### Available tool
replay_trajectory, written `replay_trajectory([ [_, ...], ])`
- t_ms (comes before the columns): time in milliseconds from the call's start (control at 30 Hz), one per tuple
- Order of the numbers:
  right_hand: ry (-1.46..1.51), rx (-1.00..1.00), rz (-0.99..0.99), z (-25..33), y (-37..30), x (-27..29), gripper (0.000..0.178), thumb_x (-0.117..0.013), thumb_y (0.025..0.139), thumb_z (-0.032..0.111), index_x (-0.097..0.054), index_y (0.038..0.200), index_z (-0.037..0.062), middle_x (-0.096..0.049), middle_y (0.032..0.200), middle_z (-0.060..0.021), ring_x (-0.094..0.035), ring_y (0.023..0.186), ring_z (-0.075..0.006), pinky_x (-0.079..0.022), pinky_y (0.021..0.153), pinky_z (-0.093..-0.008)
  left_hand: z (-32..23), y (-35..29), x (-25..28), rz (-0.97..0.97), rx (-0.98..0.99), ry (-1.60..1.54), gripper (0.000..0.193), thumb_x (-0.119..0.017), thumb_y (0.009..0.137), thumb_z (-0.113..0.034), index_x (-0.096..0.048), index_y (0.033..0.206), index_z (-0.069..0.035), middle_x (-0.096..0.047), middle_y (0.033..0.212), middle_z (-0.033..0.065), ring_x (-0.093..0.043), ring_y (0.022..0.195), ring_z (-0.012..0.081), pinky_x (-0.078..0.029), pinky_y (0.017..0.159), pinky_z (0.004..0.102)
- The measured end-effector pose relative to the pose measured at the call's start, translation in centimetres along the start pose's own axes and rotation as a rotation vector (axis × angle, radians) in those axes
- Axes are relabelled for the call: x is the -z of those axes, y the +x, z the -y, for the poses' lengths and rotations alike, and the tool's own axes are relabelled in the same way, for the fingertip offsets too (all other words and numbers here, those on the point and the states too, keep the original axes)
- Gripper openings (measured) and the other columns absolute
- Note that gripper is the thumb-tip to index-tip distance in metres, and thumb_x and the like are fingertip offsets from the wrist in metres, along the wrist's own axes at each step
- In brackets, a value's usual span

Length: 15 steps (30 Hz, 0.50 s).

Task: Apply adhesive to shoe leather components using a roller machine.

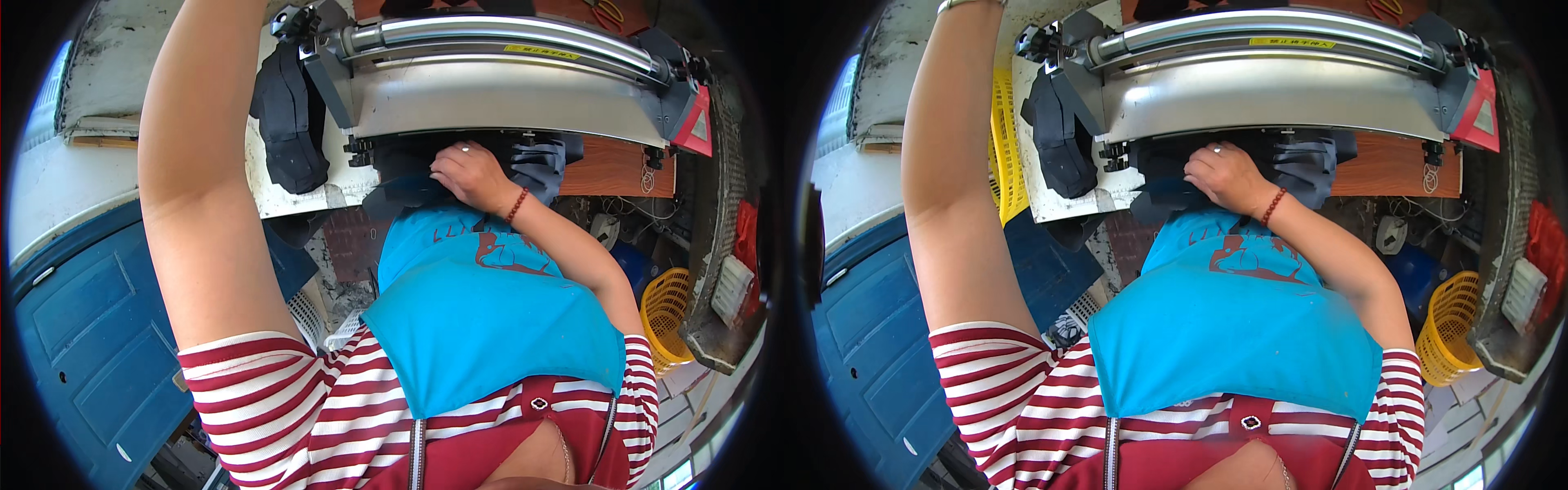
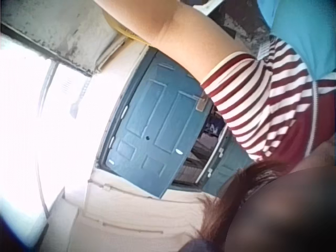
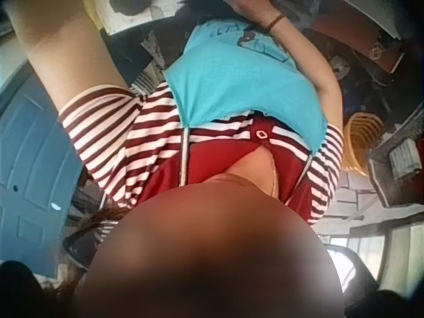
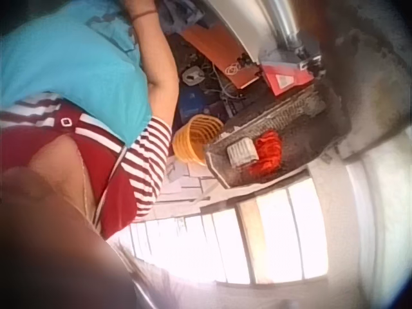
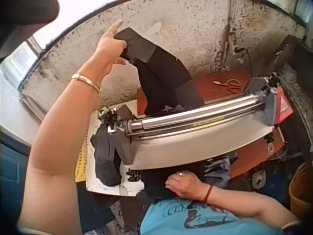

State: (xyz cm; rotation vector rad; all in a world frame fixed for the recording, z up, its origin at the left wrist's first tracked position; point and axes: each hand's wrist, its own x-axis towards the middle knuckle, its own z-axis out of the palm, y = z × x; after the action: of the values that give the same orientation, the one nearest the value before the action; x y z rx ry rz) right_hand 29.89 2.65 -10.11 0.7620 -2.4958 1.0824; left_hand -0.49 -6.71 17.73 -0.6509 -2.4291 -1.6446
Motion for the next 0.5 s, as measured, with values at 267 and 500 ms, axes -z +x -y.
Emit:
replay_trajectory([
  [267,0.544,-0.873,-0.303,0.1,1.3,11.5,0.019,-0.069,0.097,0.01,-0.063,0.112,0.0007,-0.07,0.077,-0.0031,-0.059,0.071,-0.0046,-0.048,0.065,-0.0246,6.6,-3.0,-6.1,0.257,-0.331,0.5,0.023,-0.058,0.086,-0.003,-0.08,0.09,-0.003,-0.073,0.093,0.0253,-0.071,0.093,0.0426,-0.057,0.084,0.0464],
  [500,0.056,-0.728,-0.247,-3.5,5.8,13.0,0.016,-0.069,0.095,0.013,-0.066,0.108,0.0037,-0.072,0.08,-0.0105,-0.067,0.07,-0.0208,-0.052,0.066,-0.0333,13.6,-5.8,-12.2,0.801,0.142,0.577,0.047,-0.065,0.084,-0.038,-0.075,0.092,0.008,-0.073,0.092,0.0294,-0.07,0.087,0.0406,-0.053,0.08,0.0464],
])
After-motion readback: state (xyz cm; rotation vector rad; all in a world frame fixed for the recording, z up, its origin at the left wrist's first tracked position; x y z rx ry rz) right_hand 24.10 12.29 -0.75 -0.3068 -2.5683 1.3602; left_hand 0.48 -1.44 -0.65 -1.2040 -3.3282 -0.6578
